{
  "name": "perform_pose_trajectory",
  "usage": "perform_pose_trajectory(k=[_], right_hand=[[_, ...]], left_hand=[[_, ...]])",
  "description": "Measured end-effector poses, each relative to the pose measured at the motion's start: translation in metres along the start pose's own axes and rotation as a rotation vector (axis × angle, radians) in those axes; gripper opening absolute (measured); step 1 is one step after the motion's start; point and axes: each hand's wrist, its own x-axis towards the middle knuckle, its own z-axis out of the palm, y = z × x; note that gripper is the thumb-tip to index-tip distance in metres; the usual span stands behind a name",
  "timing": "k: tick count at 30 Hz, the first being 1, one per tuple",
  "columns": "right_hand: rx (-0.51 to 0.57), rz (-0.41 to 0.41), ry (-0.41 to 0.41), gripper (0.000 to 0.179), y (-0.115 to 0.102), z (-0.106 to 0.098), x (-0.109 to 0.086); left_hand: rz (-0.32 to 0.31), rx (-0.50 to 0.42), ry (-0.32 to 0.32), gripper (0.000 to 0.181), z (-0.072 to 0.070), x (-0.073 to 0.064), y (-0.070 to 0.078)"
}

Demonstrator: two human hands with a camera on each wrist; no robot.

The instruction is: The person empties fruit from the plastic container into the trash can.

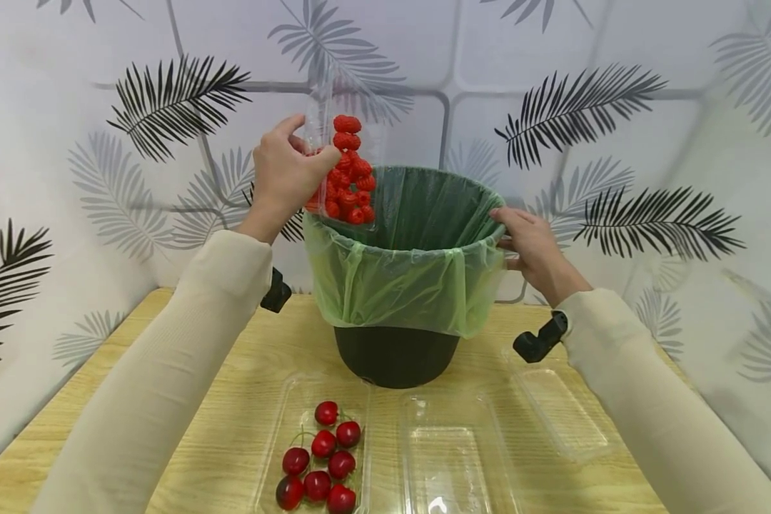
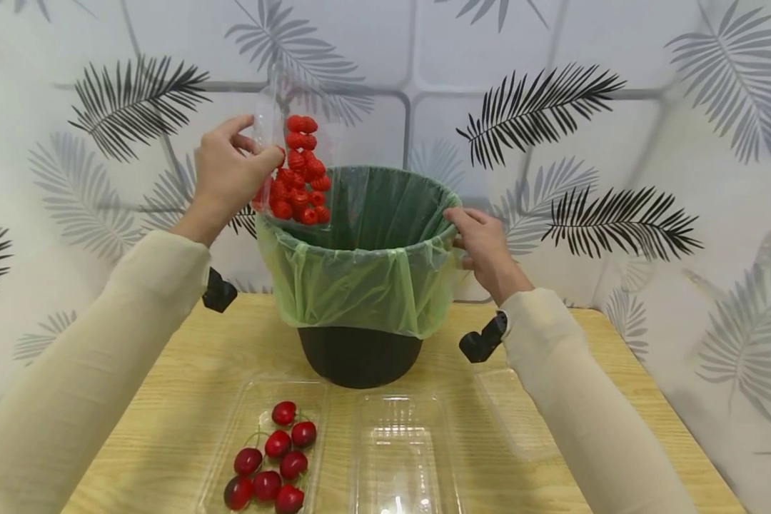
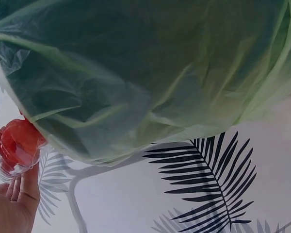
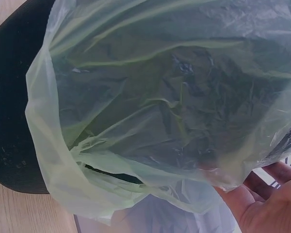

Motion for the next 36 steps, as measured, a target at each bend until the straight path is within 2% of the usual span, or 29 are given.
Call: perform_pose_trajectory(k=[9,18,24,36], right_hand=[[0.013,-0.008,-0.022,0.026,0.0034,-0.0006,-0.0015],[-0.011,-0.008,-0.029,0.033,0.0049,0.0,-0.0013],[-0.016,-0.012,-0.026,0.034,0.004,-0.0006,-0.0011],[-0.019,-0.018,-0.024,0.036,0.0009,-0.0011,-0.0007]], left_hand=[[0.042,0.004,-0.005,0.063,0.0,-0.0017,-0.0025],[0.166,0.008,0.027,0.062,0.0044,-0.0038,-0.0072],[0.166,-0.014,0.023,0.063,0.0047,-0.0039,-0.0062],[0.202,0.013,0.017,0.062,0.0035,-0.0049,-0.0015]])
